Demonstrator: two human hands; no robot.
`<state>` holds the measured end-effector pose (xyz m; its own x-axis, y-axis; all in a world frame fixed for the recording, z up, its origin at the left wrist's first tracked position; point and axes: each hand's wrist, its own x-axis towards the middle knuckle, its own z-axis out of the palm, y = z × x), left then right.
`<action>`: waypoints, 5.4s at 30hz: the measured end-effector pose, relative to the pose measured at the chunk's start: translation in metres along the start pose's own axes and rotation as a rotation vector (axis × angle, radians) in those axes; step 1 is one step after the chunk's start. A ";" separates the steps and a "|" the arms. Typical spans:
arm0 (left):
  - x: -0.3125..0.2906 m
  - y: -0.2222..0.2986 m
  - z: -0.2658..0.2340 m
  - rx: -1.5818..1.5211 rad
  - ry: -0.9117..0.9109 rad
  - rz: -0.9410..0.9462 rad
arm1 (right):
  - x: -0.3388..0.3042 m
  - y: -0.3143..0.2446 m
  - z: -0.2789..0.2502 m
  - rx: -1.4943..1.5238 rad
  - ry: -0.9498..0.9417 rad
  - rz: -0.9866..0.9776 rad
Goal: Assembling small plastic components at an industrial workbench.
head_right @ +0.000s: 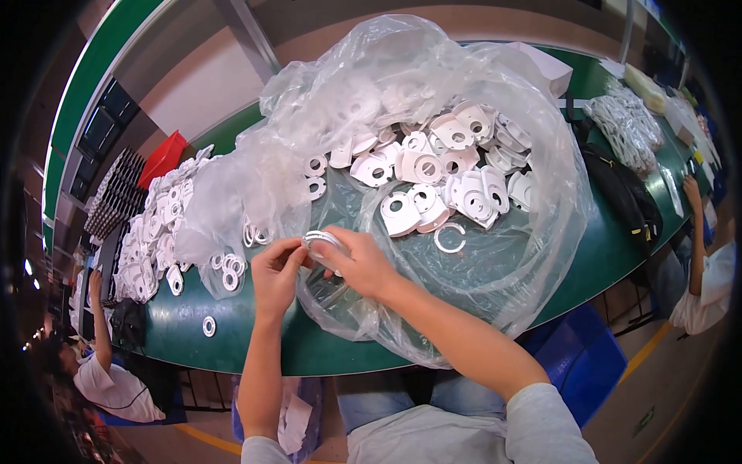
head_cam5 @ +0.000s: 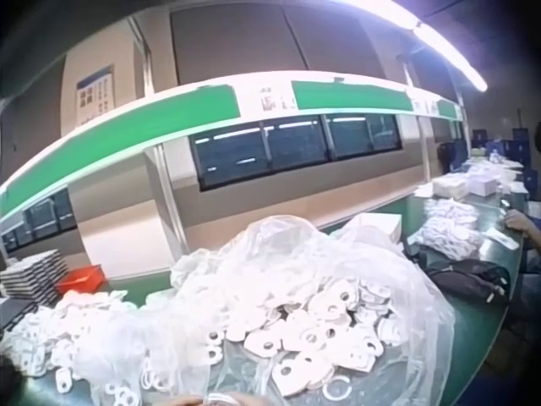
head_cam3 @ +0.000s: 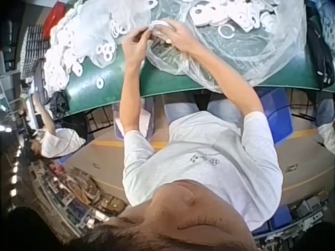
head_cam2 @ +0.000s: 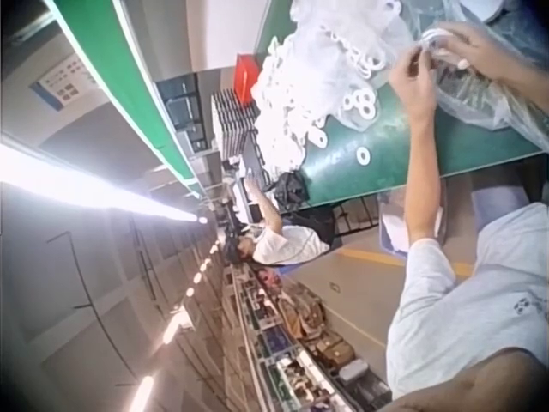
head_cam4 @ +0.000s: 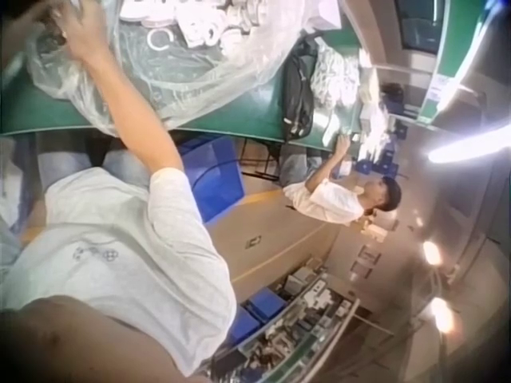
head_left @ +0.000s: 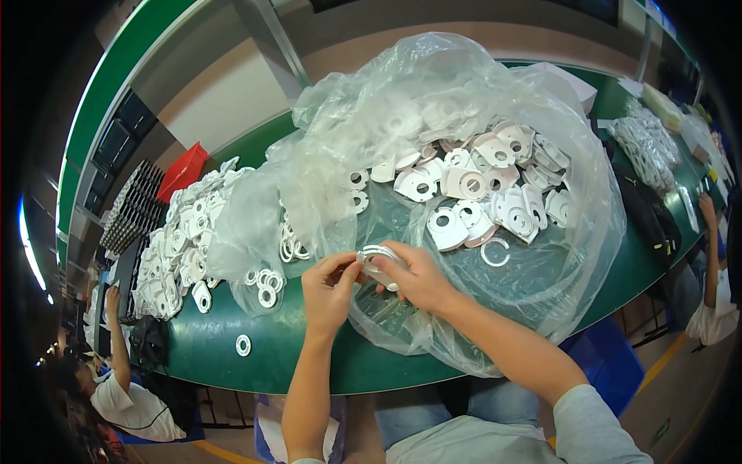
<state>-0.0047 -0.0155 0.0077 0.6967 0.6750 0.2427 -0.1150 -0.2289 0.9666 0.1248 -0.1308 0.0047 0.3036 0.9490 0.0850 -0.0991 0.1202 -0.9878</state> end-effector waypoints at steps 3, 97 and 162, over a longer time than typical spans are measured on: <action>0.001 0.005 0.003 0.143 -0.029 0.034 | 0.003 0.007 -0.003 -0.053 0.083 -0.122; -0.036 0.013 0.002 -0.144 0.277 -0.003 | -0.047 -0.039 -0.018 -0.836 0.034 -0.620; 0.026 0.011 -0.064 0.781 0.473 0.187 | 0.010 0.021 -0.009 0.264 -0.018 0.112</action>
<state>-0.0337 0.0441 0.0302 0.3347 0.7556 0.5631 0.4326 -0.6541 0.6206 0.1339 -0.1212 -0.0166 0.2605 0.9653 -0.0178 -0.3747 0.0841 -0.9233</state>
